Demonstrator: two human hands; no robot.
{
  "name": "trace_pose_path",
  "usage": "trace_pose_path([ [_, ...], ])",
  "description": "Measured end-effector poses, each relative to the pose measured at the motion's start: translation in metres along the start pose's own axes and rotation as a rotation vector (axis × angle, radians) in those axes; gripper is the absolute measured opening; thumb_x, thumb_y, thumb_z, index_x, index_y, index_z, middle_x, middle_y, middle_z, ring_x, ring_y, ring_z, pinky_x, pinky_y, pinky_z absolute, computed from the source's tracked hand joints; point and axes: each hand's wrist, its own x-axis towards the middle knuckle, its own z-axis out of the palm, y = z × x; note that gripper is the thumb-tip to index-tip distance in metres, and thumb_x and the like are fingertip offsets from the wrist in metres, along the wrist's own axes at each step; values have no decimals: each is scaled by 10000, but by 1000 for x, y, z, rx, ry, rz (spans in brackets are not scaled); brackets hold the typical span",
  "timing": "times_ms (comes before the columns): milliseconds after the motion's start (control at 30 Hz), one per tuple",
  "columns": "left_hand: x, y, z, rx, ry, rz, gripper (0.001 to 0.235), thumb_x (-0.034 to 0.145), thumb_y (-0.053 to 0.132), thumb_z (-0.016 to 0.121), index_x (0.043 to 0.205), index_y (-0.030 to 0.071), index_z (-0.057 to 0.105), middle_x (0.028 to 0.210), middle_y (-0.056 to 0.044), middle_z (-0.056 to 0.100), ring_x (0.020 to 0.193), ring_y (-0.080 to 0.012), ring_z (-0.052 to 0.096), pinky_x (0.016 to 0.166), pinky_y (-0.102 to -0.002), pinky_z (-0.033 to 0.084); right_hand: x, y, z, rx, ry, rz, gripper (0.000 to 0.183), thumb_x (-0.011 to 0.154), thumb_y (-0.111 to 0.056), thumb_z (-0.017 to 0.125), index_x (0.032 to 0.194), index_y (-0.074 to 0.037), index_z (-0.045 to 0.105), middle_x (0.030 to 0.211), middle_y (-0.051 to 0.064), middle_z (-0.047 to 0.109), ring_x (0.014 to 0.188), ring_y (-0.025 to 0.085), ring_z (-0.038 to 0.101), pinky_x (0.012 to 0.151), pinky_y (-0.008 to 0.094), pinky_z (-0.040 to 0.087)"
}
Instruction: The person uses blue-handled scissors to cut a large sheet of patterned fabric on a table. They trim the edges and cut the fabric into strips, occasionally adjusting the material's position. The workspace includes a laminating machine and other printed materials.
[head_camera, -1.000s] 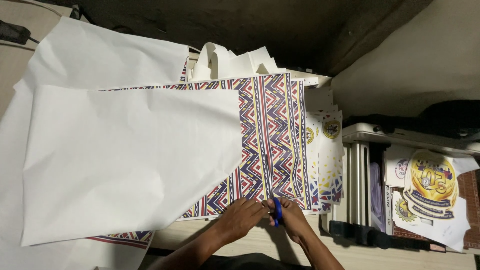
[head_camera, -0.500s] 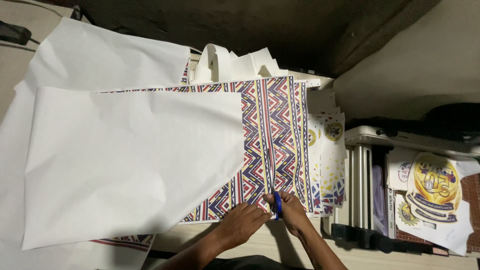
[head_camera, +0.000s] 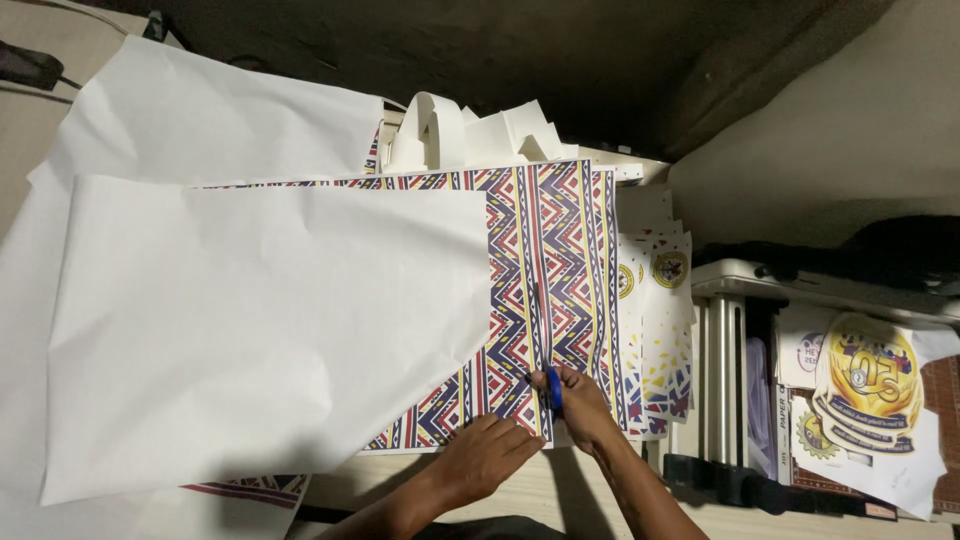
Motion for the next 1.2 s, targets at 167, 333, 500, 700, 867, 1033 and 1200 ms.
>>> trace_pose_path([
  [167,-2,1,-2,-24,-21,-12,351,996,91,520,1311,8,653,1077,-67,652,1001,-208,589,843,-365,441,-11,-15,8,36,27,54,410,747,-402,861,939,-65,730,731,12,641,643,131,517,621,289,433],
  [333,-1,5,-8,-22,-13,5,369,987,83,515,1321,-1,647,1108,-69,659,1014,-210,589,858,-361,444,0,-31,11,63,7,39,433,746,-420,846,958,-56,745,750,8,697,641,116,505,612,270,413],
  [500,-3,5,-4,-45,-8,0,359,1003,87,519,1326,-1,647,1126,-67,665,1015,-205,593,869,-356,446,10,-35,11,42,18,44,377,788,-433,815,913,-89,725,661,-1,582,526,100,419,473,248,310],
  [700,-3,6,-4,-53,-19,-6,367,1005,94,523,1338,6,649,1115,-64,668,1000,-202,593,856,-354,442,1,-39,12,-9,13,-14,371,796,-400,829,904,-61,721,652,-5,566,507,89,410,446,243,314],
  [867,-4,5,-2,-34,-43,-7,379,1006,105,529,1355,11,641,1113,-66,664,1003,-208,592,858,-358,444,2,-60,17,-2,7,0,384,788,-421,803,930,-71,736,679,10,617,531,109,428,484,248,333],
  [1033,-5,8,-7,-19,-26,35,400,995,106,529,1370,7,627,1180,-69,669,1045,-212,595,871,-360,448,25,-61,14,25,10,4,380,834,-417,810,929,-60,724,708,10,613,583,110,442,539,258,348],
  [1200,-7,7,-5,-53,-62,9,411,1007,112,531,1393,12,625,1182,-65,667,1029,-212,592,874,-367,454,20,-65,17,-45,23,-29,284,822,-326,827,891,-67,733,716,17,655,603,113,484,581,241,387],
])
